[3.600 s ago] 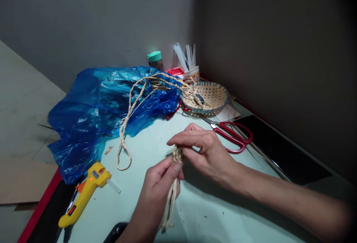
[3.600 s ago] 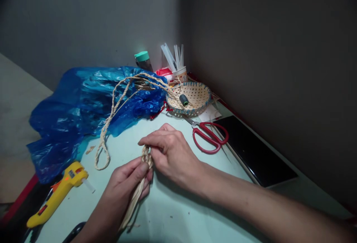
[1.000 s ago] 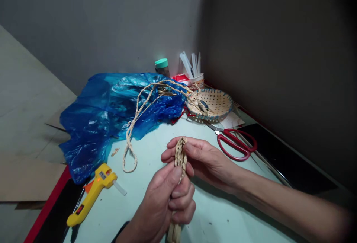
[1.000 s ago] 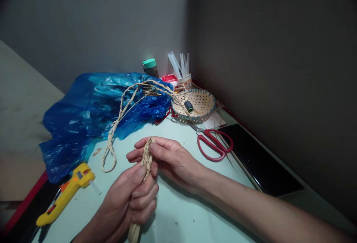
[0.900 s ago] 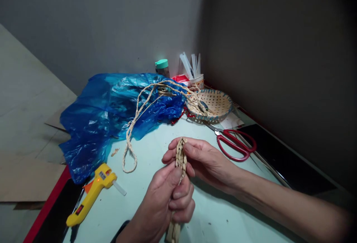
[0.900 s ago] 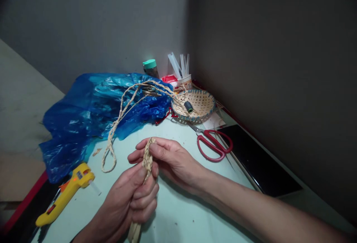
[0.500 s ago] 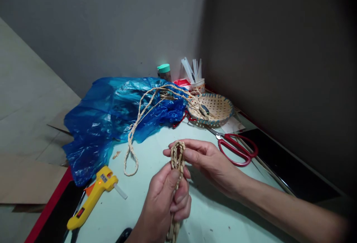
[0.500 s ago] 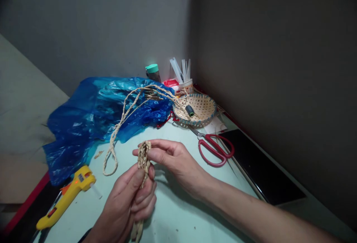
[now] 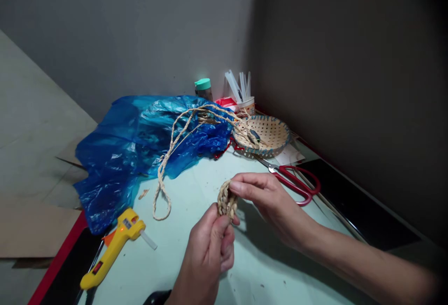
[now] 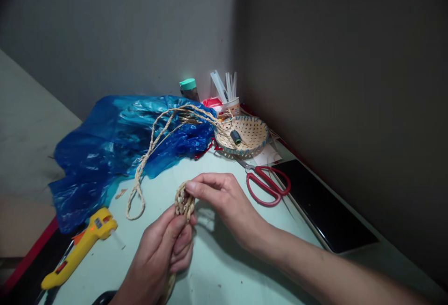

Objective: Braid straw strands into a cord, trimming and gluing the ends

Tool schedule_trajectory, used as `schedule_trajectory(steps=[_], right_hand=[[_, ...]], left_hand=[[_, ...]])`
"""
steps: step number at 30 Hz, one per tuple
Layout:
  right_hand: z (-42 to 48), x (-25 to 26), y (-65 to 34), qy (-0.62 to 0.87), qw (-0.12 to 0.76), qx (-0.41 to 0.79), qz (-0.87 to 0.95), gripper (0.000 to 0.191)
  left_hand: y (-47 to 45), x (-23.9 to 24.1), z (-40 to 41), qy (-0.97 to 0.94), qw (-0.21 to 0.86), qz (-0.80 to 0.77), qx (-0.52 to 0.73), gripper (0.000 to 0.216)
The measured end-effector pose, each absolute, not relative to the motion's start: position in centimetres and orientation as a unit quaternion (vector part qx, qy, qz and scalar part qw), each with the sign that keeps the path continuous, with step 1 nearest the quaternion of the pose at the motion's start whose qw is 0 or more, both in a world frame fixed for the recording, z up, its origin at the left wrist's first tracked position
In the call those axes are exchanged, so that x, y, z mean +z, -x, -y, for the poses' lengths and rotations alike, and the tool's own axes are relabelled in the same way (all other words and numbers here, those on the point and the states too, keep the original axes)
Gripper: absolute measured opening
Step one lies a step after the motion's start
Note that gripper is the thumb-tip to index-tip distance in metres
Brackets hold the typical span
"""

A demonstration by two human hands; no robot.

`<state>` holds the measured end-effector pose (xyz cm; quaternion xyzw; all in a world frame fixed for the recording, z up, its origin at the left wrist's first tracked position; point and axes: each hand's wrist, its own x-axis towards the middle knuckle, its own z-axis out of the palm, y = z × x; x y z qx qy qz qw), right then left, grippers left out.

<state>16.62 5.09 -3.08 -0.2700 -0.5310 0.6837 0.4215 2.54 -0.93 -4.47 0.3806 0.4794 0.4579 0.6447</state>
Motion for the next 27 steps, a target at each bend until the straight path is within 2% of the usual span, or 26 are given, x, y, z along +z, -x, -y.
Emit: schedule_trajectory(steps=[6,11,19,23,27], right_hand=[[-5.8,-2.9,-16.7,0.292,0.415,0.651,0.564,0.016],[-6.5,-3.2,-16.7,0.310,0.410,0.679,0.524,0.019],[-6.3,-3.4,-16.6,0.290,0.383,0.676,0.558,0.022],[-6.2,-3.4,-16.6,0.265,0.344,0.717,0.545,0.024],[-6.1,-3.3,-16.4,0.273,0.353,0.698,0.560,0.024]], left_hand=[[-2.0,-5.2,0.6,-0.379,0.648,-0.475,0.459,0.023],[-1.7,-5.0,0.2,-0.367,0.672,-0.461,0.449,0.025],[-1.5,-4.9,-0.1,-0.325,0.710,-0.430,0.453,0.021],[-1.2,-4.4,0.1,-0.380,0.689,-0.451,0.421,0.020],[-0.8,-4.4,0.2,-0.425,0.656,-0.481,0.397,0.017]])
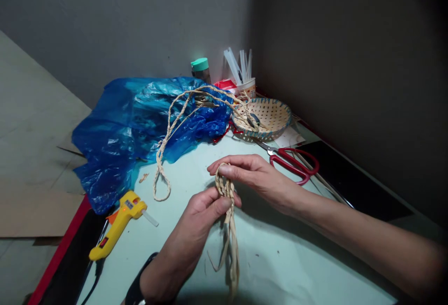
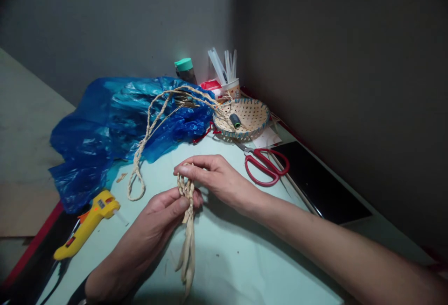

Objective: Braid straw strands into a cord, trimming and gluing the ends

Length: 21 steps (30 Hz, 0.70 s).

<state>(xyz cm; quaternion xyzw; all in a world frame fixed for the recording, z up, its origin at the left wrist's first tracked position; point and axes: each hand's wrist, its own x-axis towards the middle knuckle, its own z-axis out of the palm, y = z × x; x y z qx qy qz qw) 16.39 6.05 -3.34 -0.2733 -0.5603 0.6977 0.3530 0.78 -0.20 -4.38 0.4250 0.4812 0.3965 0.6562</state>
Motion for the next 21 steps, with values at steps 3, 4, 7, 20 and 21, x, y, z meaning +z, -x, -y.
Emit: schedule_trajectory(steps=[3,4,7,20,21], right_hand=[[-6.0,-3.3,-16.3,0.272,0.353,0.688,0.572,0.026],[-6.0,-3.3,-16.3,0.274,0.353,0.683,0.578,0.027],[-6.0,-3.5,-16.3,0.277,0.369,0.650,0.603,0.027],[-3.2,-4.2,-14.8,0.358,0.259,0.445,0.779,0.025],[-3.0,-4.2,-14.8,0.354,0.258,0.441,0.783,0.024]], left_hand=[[-0.8,-4.4,0.3,-0.423,0.645,-0.499,0.394,0.016],[-0.9,-4.3,0.3,-0.413,0.647,-0.503,0.398,0.016],[-1.2,-3.9,0.3,-0.360,0.663,-0.500,0.425,0.016],[-0.9,-3.4,0.0,-0.225,0.555,-0.498,0.627,0.022],[-1.0,-3.5,0.0,-0.213,0.559,-0.492,0.632,0.020]])
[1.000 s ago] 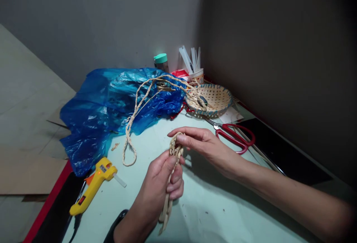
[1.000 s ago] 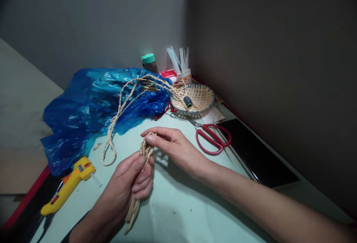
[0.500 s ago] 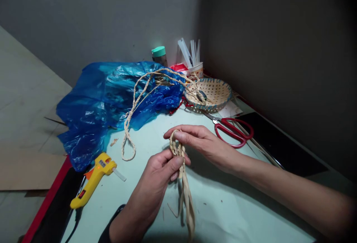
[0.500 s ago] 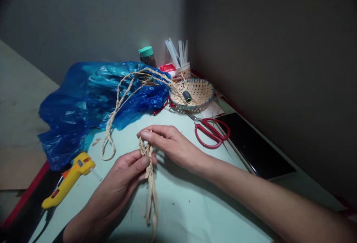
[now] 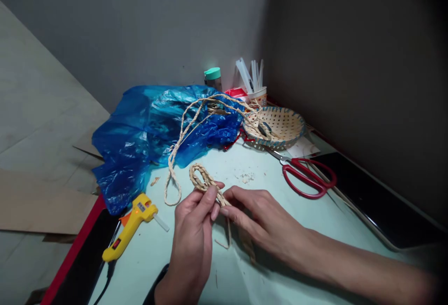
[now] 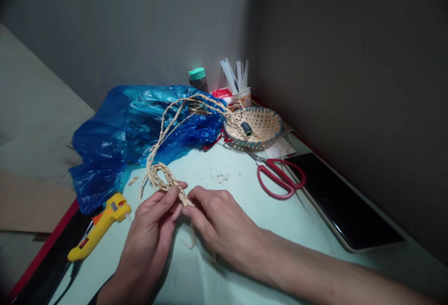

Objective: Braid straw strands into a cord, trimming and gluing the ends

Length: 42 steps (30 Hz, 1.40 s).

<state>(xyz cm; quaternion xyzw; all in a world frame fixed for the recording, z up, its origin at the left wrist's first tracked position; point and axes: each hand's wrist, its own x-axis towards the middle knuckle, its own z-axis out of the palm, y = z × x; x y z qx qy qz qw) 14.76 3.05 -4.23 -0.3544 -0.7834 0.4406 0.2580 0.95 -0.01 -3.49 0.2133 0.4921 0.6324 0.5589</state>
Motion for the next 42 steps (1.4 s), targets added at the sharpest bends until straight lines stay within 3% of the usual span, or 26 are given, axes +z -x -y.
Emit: schedule_trajectory(steps=[7,14,25,28,42], right_hand=[[-2.66,-4.48,-14.55,0.350,0.251,0.426,0.795,0.022],[-2.74,-4.57,-14.55,0.348,0.246,0.414,0.805,0.016],[-2.72,-4.36,-14.64,0.380,0.202,0.398,0.810,0.024],[-2.81,-4.51,-14.56,0.375,0.214,0.414,0.802,0.031],[-3.28,-5.04,-14.96,0.362,0.265,0.371,0.813,0.030]], left_hand=[[-1.35,-4.03,-0.10,-0.154,0.576,-0.463,0.656,0.006],[-1.35,-4.01,0.27,-0.164,0.596,-0.456,0.640,0.012],[-1.74,-4.17,0.55,-0.171,0.610,-0.467,0.617,0.013],[-1.88,-3.96,0.65,-0.176,0.625,-0.459,0.607,0.011],[-1.89,-3.50,0.75,-0.202,0.617,-0.467,0.600,0.013]])
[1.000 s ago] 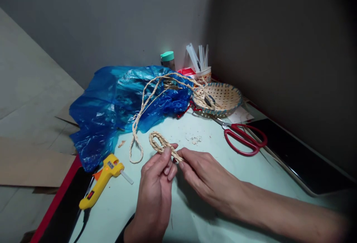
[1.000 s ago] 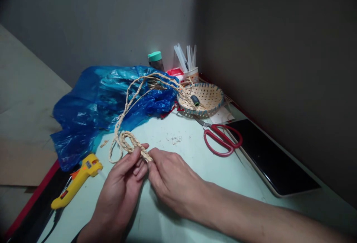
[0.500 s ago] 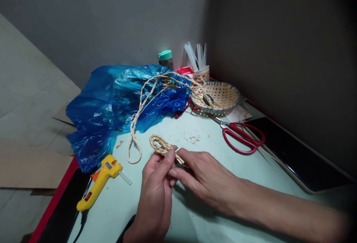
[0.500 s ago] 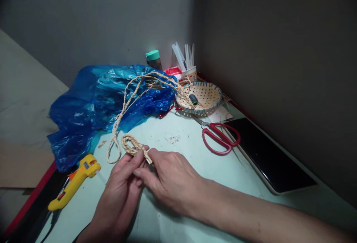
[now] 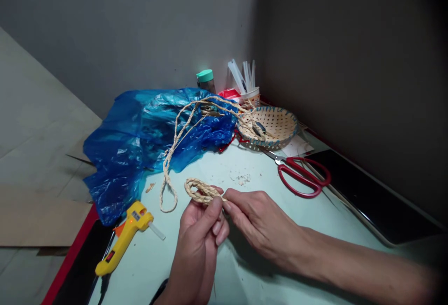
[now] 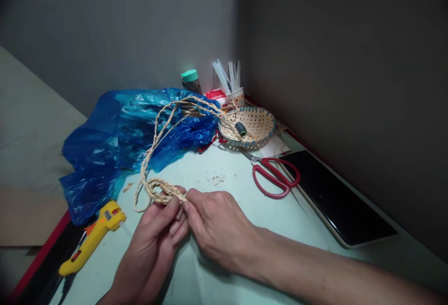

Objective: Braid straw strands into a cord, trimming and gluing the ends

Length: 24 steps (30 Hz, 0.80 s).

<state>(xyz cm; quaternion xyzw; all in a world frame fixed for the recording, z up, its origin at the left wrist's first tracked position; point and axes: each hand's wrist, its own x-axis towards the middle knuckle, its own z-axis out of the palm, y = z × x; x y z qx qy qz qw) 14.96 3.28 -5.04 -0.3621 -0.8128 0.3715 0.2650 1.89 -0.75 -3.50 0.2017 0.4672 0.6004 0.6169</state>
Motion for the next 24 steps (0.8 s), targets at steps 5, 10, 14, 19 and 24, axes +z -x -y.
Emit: schedule_trajectory(steps=[5,10,14,19,24], right_hand=[[-3.44,-4.84,-15.03,0.364,0.277,0.385,0.802,0.028],[-3.50,-4.42,-15.23,0.380,0.306,0.389,0.781,0.031],[-3.65,-4.37,-15.30,0.386,0.318,0.386,0.775,0.031],[-3.80,-4.52,-15.29,0.399,0.328,0.371,0.772,0.030],[-3.71,-4.34,-15.29,0.398,0.323,0.384,0.768,0.030]], left_hand=[[-2.01,-3.34,0.87,-0.231,0.613,-0.462,0.598,0.024],[-2.15,-3.12,0.75,-0.268,0.588,-0.470,0.602,0.036],[-2.04,-3.20,0.33,-0.293,0.575,-0.472,0.601,0.041],[-1.64,-3.68,-0.02,-0.336,0.543,-0.477,0.604,0.051],[-1.54,-3.76,-0.04,-0.346,0.524,-0.486,0.608,0.047]])
